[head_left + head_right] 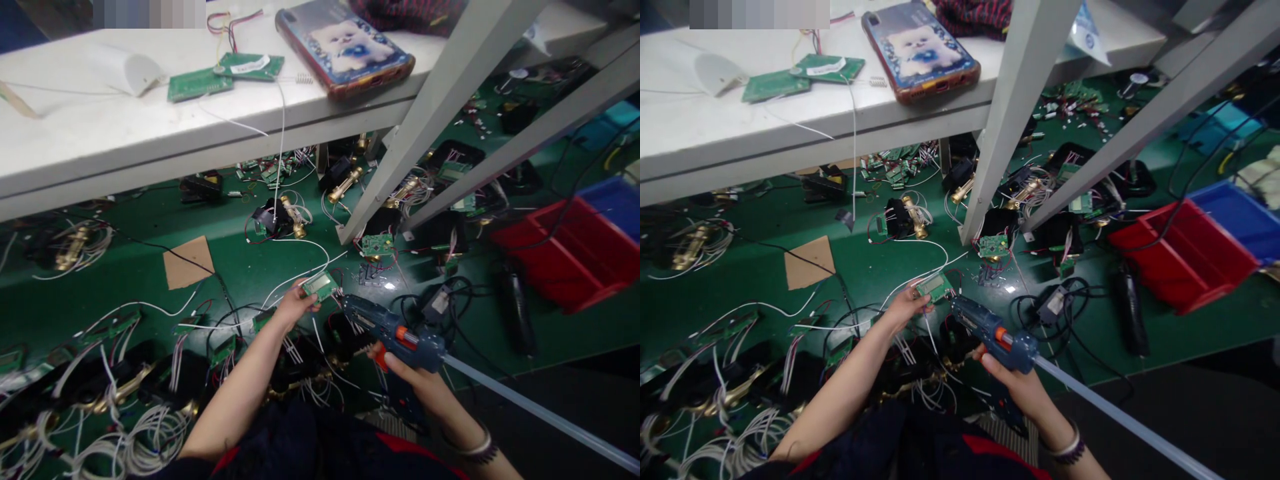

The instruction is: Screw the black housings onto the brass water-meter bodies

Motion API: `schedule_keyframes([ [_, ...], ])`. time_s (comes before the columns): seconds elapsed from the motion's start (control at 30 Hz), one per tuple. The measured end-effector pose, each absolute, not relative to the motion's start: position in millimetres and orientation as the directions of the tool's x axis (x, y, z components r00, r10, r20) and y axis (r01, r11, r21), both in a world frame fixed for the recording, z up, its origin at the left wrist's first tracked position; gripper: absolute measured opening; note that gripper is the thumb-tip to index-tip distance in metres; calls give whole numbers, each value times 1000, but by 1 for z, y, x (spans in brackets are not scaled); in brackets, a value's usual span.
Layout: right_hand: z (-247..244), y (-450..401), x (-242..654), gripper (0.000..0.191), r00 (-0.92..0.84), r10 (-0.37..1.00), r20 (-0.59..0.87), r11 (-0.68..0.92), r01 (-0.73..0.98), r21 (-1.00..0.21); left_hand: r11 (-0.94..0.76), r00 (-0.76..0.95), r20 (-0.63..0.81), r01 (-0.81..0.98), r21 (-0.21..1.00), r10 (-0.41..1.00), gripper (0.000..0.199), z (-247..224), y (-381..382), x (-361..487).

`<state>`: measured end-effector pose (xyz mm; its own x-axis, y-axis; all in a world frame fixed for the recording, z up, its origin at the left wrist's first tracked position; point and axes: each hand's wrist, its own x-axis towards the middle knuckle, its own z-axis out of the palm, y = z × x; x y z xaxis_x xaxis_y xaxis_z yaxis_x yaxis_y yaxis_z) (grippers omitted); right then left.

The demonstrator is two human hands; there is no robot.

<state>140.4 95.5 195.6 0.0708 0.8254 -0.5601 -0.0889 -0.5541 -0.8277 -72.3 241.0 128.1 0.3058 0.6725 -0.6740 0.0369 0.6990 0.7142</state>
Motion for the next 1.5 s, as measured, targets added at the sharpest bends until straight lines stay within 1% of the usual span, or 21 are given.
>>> schedule_keyframes([
  [0.13, 196, 96, 136, 44, 103, 790, -604, -602, -53, -797, 682, 303, -644, -27, 731, 702, 62, 132, 235, -74],
  [0.37, 192, 95, 132, 46, 156, 786, -599, -607, 11, -794, 674, 315, -625, -70, 735, 714, 62, 138, 231, -72],
  [0.6, 191, 93, 131, 42, 168, 808, -565, -578, 34, -816, 672, 309, -625, -68, 737, 717, 60, 141, 230, -71],
  [0.83, 187, 91, 131, 41, 209, 808, -551, -571, 48, -819, 680, 300, -637, -58, 731, 710, 65, 140, 230, -72],
  [1.03, 188, 89, 133, 43, 202, 777, -596, -614, 34, -789, 678, 303, -634, -61, 732, 712, 68, 140, 230, -73],
  [1.27, 188, 89, 133, 42, 188, 791, -582, -599, 51, -799, 673, 313, -624, -74, 736, 716, 59, 141, 230, -73],
  [1.33, 189, 89, 134, 42, 181, 804, -567, -583, 49, -811, 673, 309, -624, -80, 735, 718, 60, 141, 230, -73],
  [1.5, 195, 92, 140, 43, 94, 826, -556, -560, 28, -828, 674, 289, -628, -94, 733, 723, 67, 140, 229, -74],
])
